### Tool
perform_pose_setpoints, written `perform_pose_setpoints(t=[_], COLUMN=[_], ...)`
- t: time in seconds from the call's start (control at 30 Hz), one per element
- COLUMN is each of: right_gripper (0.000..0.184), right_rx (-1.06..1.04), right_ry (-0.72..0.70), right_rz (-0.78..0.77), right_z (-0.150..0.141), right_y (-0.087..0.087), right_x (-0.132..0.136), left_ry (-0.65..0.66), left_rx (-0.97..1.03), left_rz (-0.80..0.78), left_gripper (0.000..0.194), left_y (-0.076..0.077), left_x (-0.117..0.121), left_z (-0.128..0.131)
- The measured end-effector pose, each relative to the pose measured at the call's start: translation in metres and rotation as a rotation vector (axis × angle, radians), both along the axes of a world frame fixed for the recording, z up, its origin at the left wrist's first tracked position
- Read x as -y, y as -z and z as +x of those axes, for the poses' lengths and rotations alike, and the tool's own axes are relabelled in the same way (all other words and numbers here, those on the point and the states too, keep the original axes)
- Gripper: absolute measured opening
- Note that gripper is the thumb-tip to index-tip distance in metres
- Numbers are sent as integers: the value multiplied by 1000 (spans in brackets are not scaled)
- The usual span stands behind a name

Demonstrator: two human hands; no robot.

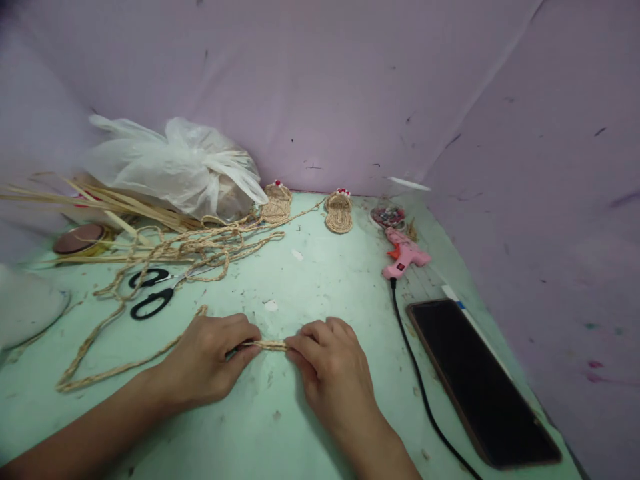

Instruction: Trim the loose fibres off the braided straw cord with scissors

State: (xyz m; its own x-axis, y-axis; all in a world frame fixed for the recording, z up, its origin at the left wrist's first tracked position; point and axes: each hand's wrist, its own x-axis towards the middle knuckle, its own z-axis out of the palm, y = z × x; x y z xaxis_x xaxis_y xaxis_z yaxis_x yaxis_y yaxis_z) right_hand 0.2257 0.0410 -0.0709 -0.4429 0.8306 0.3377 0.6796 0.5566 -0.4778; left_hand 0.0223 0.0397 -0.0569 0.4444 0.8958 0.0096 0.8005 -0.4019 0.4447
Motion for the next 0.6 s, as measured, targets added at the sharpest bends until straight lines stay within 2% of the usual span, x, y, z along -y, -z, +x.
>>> perform_pose_setpoints(t=[0.23,0.47,0.6], right_gripper=[12,13,10], right_rx=[-38,-27,-4], right_ry=[-46,-43,-26], right_rz=[-10,-43,-91], right_z=[2,2,8], right_y=[2,2,-1], right_x=[-3,-3,-4], left_ry=[77,-4,13], left_rx=[-20,-41,-97], left_rz=[-30,-95,-51], left_gripper=[21,20,21], left_y=[-4,-7,-6], left_x=[-6,-6,-6], left_z=[-7,-4,-2])
